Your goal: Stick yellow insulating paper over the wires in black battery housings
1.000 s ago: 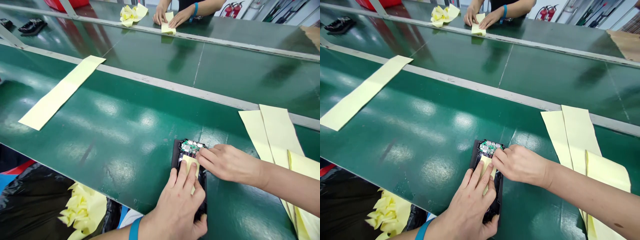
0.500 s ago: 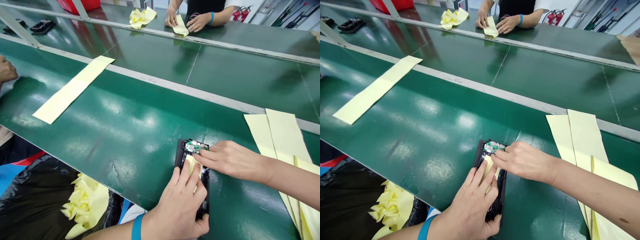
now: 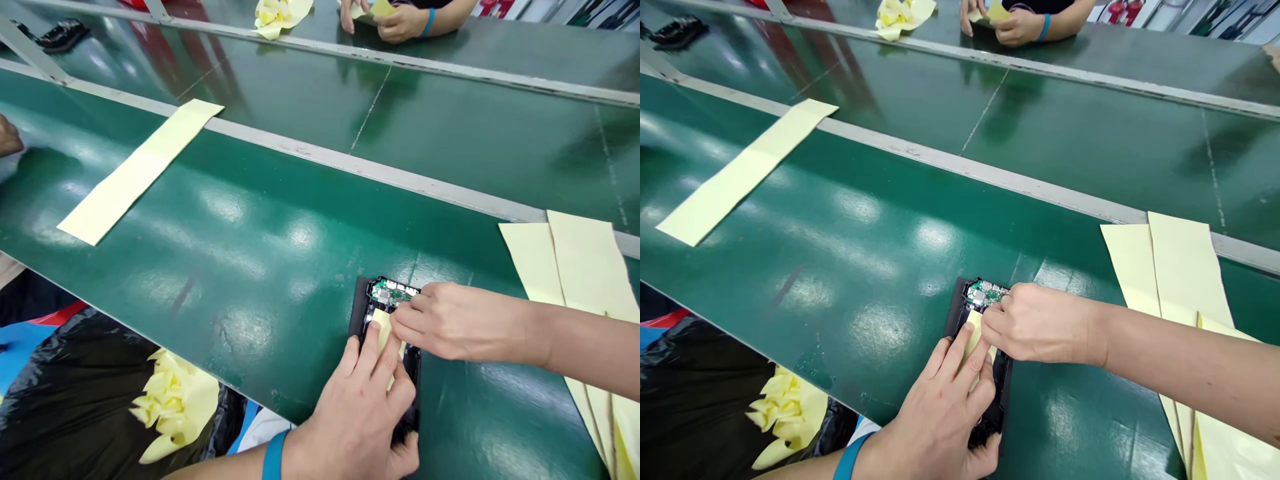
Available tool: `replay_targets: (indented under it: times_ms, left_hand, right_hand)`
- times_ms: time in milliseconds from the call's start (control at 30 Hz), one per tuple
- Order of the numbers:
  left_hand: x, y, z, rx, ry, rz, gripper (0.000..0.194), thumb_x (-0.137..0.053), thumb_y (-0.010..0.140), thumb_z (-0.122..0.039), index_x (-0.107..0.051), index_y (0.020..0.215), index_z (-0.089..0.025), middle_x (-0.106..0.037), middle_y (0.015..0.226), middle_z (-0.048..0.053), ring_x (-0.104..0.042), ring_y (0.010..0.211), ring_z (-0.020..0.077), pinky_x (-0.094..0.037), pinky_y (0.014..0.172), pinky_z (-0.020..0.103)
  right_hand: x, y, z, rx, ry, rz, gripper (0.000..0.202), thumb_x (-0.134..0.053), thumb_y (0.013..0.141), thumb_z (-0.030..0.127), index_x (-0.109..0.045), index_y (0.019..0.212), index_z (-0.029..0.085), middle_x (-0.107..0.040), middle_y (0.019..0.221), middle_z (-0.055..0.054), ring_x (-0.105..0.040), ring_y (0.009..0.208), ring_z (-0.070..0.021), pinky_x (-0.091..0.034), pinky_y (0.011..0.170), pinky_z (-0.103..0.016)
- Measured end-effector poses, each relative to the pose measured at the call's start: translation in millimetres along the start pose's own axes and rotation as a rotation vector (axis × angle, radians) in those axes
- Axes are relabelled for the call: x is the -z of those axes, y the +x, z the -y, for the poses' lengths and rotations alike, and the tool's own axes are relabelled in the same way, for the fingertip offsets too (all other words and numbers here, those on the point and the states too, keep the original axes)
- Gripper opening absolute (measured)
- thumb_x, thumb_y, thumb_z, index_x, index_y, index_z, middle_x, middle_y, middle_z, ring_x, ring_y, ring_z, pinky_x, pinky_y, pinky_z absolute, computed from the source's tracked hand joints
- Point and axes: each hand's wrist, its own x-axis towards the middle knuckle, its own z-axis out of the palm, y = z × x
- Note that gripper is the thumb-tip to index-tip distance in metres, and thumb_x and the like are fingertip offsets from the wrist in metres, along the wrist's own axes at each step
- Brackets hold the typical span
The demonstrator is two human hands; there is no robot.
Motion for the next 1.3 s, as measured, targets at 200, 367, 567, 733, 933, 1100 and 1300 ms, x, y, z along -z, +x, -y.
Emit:
replay_targets:
  times_ms: [200,367,567,733,933,1100,1300]
  left_hand:
    - [-0.9,1,-2,0.014,-0.010,-0.021,0.058,-0.047,0.077,-0.048,-0.047,0.120,-0.009,-0.029,0.144,0.020,-0.015,0.135,0.0395,-0.023,0.102,0.047]
    - [-3.8,1,-3,-0.001,-0.014,-0.024,0.059,-0.046,0.077,-0.048,-0.046,0.121,-0.008,-0.026,0.145,0.020,-0.017,0.134,0.0411,-0.023,0.101,0.048]
    - [-4.1,1,-2,0.015,-0.012,-0.029,0.059,-0.046,0.078,-0.048,-0.045,0.122,-0.009,-0.024,0.147,0.020,-0.013,0.136,0.0393,-0.020,0.103,0.046]
    - [-4.1,0,-1,0.009,-0.021,-0.021,0.059,-0.046,0.078,-0.047,-0.045,0.122,-0.008,-0.022,0.147,0.020,-0.013,0.136,0.0394,-0.021,0.103,0.046]
    - [-4.7,1,-2,0.014,-0.014,-0.025,0.056,-0.045,0.079,-0.048,-0.048,0.118,-0.010,-0.024,0.147,0.018,-0.014,0.135,0.0402,-0.024,0.101,0.048]
    - [-4.7,0,-2,0.011,0.005,-0.023,0.058,-0.045,0.079,-0.050,-0.046,0.121,-0.010,-0.024,0.147,0.018,-0.012,0.136,0.0384,-0.024,0.102,0.047]
    - [-7.4,1,-6,0.047,0.023,-0.033,0.057,-0.043,0.081,-0.049,-0.048,0.122,-0.010,-0.023,0.148,0.015,-0.015,0.136,0.0372,-0.027,0.101,0.047]
  right_hand:
    - [-2,-12,1,-0.084,0.087,-0.036,0.023,-0.035,0.086,0.005,-0.055,0.086,0.016,-0.051,0.063,0.001,-0.042,0.047,-0.0104,-0.019,0.047,-0.030]
    - [-7,-36,12,-0.432,0.324,-0.081,0.036,-0.036,0.089,0.010,-0.048,0.120,0.023,-0.061,0.093,0.000,-0.050,0.054,-0.0063,-0.029,0.049,-0.024]
    - [1,-28,21,-0.224,0.057,-0.001,0.030,-0.035,0.083,0.004,-0.058,0.100,0.014,-0.057,0.080,-0.004,-0.042,0.049,-0.0106,-0.026,0.048,-0.029]
    - [4,-17,17,-0.150,0.020,0.003,0.022,-0.040,0.080,0.004,-0.058,0.072,0.015,-0.055,0.072,-0.004,-0.041,0.047,-0.0108,-0.020,0.046,-0.031]
    - [-3,-26,11,-0.392,0.304,-0.043,0.036,-0.033,0.087,0.005,-0.057,0.107,0.022,-0.061,0.083,0.002,-0.049,0.053,-0.0077,-0.026,0.048,-0.026]
    - [2,-26,13,-0.259,0.142,0.002,0.030,-0.035,0.086,0.007,-0.058,0.102,0.017,-0.058,0.075,0.000,-0.046,0.050,-0.0100,-0.024,0.048,-0.029]
    - [-5,-19,23,-0.286,0.062,0.003,0.023,-0.042,0.083,0.008,-0.063,0.084,0.017,-0.055,0.068,0.000,-0.043,0.047,-0.0108,-0.019,0.047,-0.031]
